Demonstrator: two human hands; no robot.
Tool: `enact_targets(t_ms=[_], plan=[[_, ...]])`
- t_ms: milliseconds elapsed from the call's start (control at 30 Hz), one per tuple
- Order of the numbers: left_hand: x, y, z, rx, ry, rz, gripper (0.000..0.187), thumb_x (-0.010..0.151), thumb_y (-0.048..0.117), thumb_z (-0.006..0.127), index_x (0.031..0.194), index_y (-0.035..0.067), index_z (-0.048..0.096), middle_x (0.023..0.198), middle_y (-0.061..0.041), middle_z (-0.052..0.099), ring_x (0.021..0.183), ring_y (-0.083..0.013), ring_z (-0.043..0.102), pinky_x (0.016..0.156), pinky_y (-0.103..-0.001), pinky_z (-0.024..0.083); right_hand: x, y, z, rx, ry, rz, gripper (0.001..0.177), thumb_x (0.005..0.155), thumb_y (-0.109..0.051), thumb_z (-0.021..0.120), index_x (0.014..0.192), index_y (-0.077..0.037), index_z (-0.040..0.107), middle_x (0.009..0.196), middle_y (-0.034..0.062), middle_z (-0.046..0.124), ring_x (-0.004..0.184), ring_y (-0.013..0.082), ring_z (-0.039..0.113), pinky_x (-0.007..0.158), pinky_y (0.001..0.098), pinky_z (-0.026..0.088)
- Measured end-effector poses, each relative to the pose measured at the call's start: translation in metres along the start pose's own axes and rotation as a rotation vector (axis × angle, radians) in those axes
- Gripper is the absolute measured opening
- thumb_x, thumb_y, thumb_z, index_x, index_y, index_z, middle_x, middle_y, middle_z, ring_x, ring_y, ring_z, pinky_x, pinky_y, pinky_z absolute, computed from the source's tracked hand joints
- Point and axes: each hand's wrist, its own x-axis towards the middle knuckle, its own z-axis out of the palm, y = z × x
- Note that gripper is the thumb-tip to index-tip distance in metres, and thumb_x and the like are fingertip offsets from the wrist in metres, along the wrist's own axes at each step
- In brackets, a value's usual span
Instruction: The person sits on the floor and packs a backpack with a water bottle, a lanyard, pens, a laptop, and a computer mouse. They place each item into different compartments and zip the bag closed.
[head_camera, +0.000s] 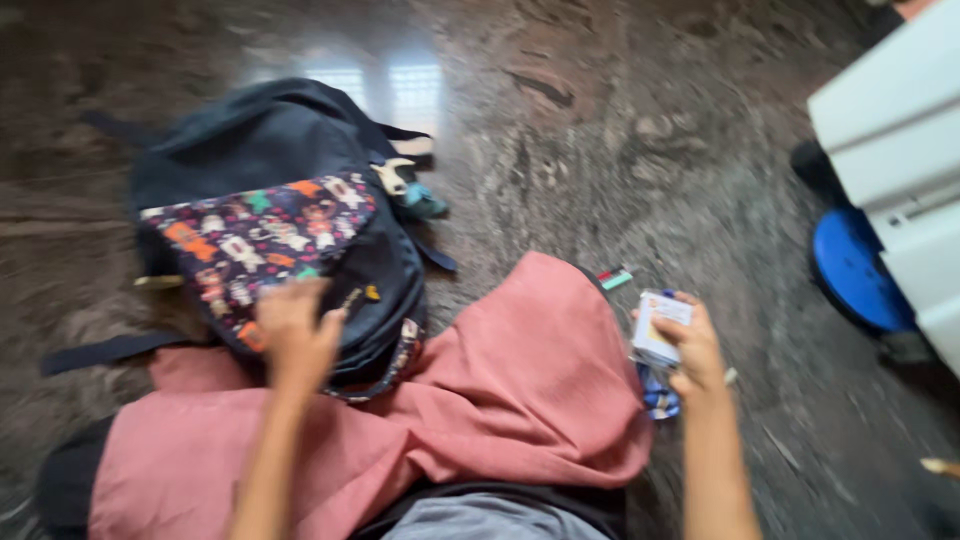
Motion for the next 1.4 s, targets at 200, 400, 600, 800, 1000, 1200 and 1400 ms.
enact_targets(t_ms=[200,400,600,800,1000,1200,1400], plan=[[-0.024,0.177,-0.004,-1.287,-0.368,-0.024,0.067,0.090,0.027,0.075,0.148,0.007,0.051,0.148,-0.007,0.055,0.139,-0.0214,0.051,0.114,-0.034,0.041,-0.102,-0.056,0.117,0.071,-0.588,-0.004,0.027,0.109,-0.022,0.060,0.124,0.000,0.061,0.100,0.0064,0.067,0.079,0.0123,0.064,0.068,0.0290,0.054],[-0.032,0.223,-0.028,-2.123,-0.334,-0.383,0.056,0.105,0.028,0.064,0.151,-0.002,0.054,0.128,-0.011,0.060,0.111,-0.0152,0.057,0.097,-0.027,0.047,-0.138,-0.021,0.238,-0.141,-0.559,-0.368,0.028,0.107,-0.030,0.050,0.111,-0.005,0.061,0.087,-0.0016,0.063,0.075,0.0078,0.057,0.064,0.0266,0.049],[-0.033,0.207,-0.040,-1.370,0.065,-0.323,0.033,0.095,0.008,0.071,0.126,-0.002,0.066,0.111,-0.007,0.074,0.099,-0.0098,0.070,0.088,-0.024,0.057,-0.159,0.000,0.284,-0.359,-0.406,-0.519,0.037,0.108,-0.030,0.041,0.093,-0.004,0.062,0.069,0.0018,0.061,0.061,0.0101,0.057,0.053,0.0297,0.045],[-0.025,0.175,-0.051,-0.865,0.154,-0.277,0.023,0.087,0.018,0.080,0.103,0.003,0.071,0.080,-0.008,0.078,0.069,-0.0113,0.073,0.063,-0.028,0.056,-0.144,0.030,0.285,-0.053,-0.503,-0.303,0.046,0.110,-0.035,0.038,0.098,-0.001,0.068,0.086,0.0035,0.070,0.076,0.0095,0.063,0.068,0.0270,0.052],[0.008,0.168,-0.051,-0.648,0.393,-0.115,0.027,0.089,0.027,0.081,0.090,0.005,0.064,0.071,-0.011,0.071,0.060,-0.0226,0.073,0.052,-0.034,0.051,-0.106,0.106,0.291,0.302,-0.631,0.021,0.060,0.107,-0.049,0.031,0.103,-0.004,0.070,0.086,0.0035,0.069,0.074,0.0111,0.061,0.067,0.0272,0.049],[0.043,0.153,-0.050,-0.271,0.320,0.181,0.029,0.097,0.032,0.072,0.089,0.008,0.058,0.071,-0.012,0.066,0.066,-0.0332,0.069,0.056,-0.044,0.052,-0.147,0.117,0.292,-0.407,-0.915,-0.512,0.027,0.103,-0.022,0.058,0.105,0.003,0.068,0.091,0.0089,0.071,0.082,0.0154,0.064,0.072,0.0332,0.053],[0.007,0.123,-0.039,-0.126,-0.216,0.184,0.026,0.096,0.031,0.066,0.092,0.007,0.057,0.074,-0.019,0.070,0.070,-0.0403,0.069,0.059,-0.053,0.053,-0.073,-0.026,0.271,-1.217,-1.372,-0.433,0.024,0.092,-0.020,0.072,0.106,0.000,0.074,0.086,0.0159,0.075,0.071,0.0184,0.064,0.070,0.0352,0.053]])
